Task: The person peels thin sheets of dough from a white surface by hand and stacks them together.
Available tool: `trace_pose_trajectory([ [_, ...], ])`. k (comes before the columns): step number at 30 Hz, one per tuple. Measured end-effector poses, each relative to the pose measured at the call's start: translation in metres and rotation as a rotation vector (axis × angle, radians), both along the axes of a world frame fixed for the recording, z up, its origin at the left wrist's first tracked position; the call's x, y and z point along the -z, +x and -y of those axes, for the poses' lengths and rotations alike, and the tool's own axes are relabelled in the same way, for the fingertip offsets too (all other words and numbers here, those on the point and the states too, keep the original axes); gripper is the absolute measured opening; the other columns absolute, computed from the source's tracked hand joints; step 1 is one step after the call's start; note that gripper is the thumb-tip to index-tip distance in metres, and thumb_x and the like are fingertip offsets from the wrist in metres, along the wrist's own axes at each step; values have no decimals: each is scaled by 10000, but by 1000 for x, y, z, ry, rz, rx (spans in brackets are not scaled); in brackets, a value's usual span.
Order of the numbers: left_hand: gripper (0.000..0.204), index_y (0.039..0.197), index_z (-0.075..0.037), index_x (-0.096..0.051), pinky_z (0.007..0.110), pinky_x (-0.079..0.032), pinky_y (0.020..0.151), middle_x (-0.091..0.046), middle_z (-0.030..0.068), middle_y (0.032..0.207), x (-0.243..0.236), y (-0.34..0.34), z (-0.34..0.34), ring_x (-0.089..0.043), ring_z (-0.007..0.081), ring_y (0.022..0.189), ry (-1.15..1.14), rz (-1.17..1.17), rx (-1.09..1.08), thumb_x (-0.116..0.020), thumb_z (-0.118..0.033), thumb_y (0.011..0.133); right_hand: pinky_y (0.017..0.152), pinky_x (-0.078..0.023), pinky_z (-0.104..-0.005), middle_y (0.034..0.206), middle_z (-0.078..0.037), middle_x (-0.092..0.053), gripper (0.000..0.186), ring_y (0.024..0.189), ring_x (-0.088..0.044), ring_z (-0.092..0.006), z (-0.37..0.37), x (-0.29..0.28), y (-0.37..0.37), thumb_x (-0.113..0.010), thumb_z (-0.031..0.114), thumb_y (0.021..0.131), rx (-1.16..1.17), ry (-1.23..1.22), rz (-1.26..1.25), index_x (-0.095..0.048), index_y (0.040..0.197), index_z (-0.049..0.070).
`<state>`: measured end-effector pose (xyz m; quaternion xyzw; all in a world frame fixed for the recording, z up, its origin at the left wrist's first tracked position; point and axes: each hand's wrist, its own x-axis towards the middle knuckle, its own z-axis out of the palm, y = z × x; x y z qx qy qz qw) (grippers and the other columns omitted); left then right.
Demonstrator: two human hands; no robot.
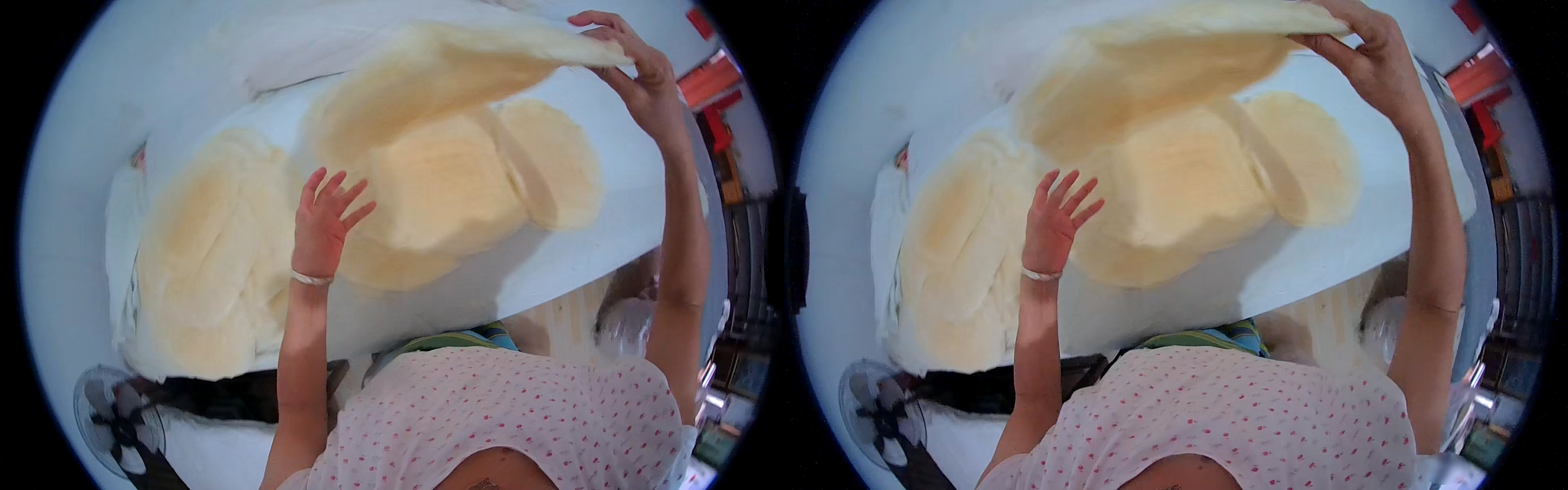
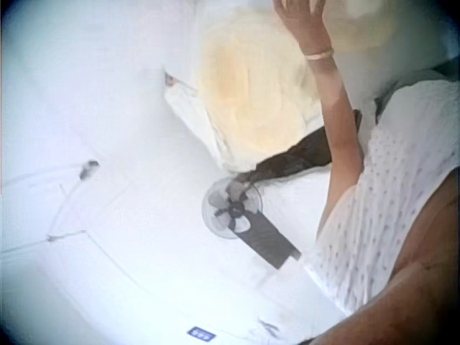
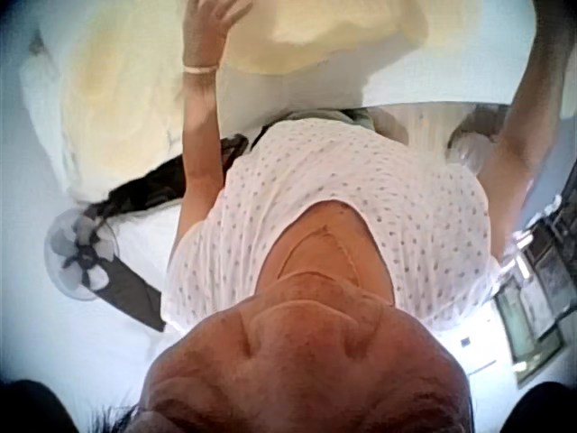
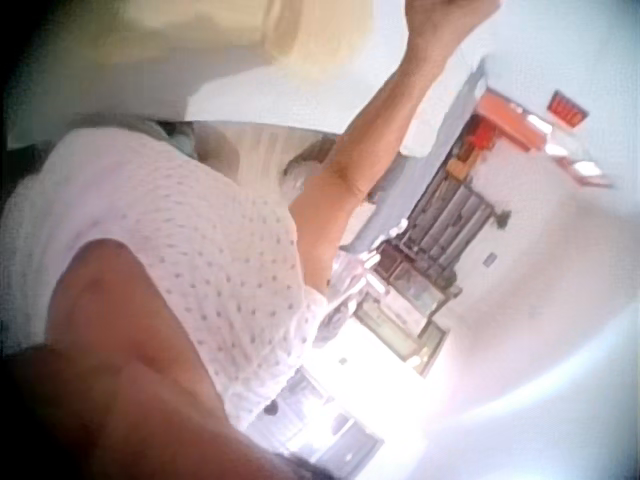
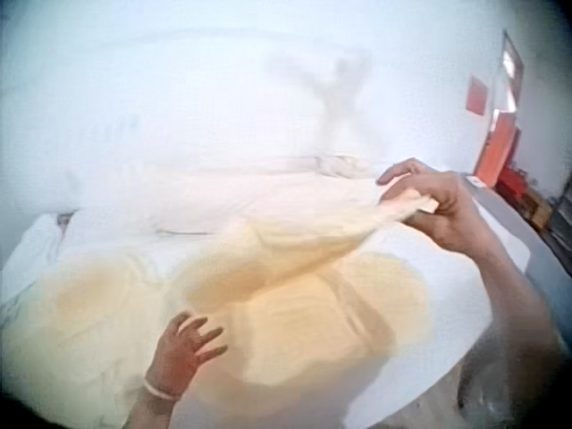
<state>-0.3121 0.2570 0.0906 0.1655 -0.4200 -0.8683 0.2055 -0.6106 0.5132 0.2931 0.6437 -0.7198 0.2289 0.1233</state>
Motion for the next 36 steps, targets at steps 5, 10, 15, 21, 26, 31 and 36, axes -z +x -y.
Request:
trace_pose_trajectory([
  [5, 508, 1345, -54, -361, 405, -459, 941, -516, 135, 1266, 2, 83, 34, -506, 278, 1180, 513, -112, 8, -473, -353, 950, 1022, -372, -362, 1383, -98, -446, 363, 1180, -488, -217, 58, 136, 36, -436, 279, 971, 280, -819, 969, -529, 1262, 82],
  [10, 472, 1248, -119, -421, 336, -540, 748, -599, 61, 1100, 90, 159, 26, -617, 197, 956, 138, 444, -207, -605, -34, 822, 1030, -375, -381, 1359, -60, -475, 430, 1188, -491, -212, 102, 312, 189, -402, 348, 975, 456, -771, 2050, -463, 1322, 101],
  [15, 468, 1188, -89, -414, 299, -531, 637, -584, 73, 1077, 122, 175, 0, -625, 209, 853, 123, 466, -245, -603, 35, 778, 1034, -380, -394, 1344, -39, -494, 483, 1199, -490, -204, 79, 319, 235, -380, 397, 977, 276, -528, 2327, -412, 1368, 116],
  [21, 560, 1257, -34, -397, 341, -452, 841, -555, 114, 1081, 114, 180, -20, -548, 243, 992, -879, 700, -469, -662, -50, 763, 867, -497, -331, 1183, -36, -578, 433, 1052, -579, -149, 54, 285, 229, -438, 378, 962, 266, -281, 2142, -449, 1298, 104],
  [26, 577, 1227, -46, -478, 355, -424, 885, -517, 91, 1156, 55, 100, -46, -524, 235, 1054, -981, 398, -155, -751, -184, 737, 715, -513, -256, 1027, 2, -586, 338, 875, -580, -66, 65, 282, 232, -504, 333, 942, 211, -123, 1916, -500, 1188, 101],
  [31, 535, 1180, -28, -511, 358, -447, 873, -535, 104, 1183, 55, 35, -77, -529, 226, 1097, -1071, 325, -81, -756, -187, 733, 643, -485, -233, 926, 18, -556, 323, 801, -537, -50, 59, 302, 222, -591, 318, 905, 161, -18, 1757, -517, 1135, 102],
  [36, 416, 1075, 10, -579, 315, -497, 774, -604, 116, 1040, 77, 30, -72, -604, 193, 934, -1036, 355, -40, -753, -161, 739, 627, -479, -236, 898, 12, -557, 335, 777, -545, -67, 53, 299, 219, -609, 335, 897, 186, -88, 1971, -528, 1119, 97],
])
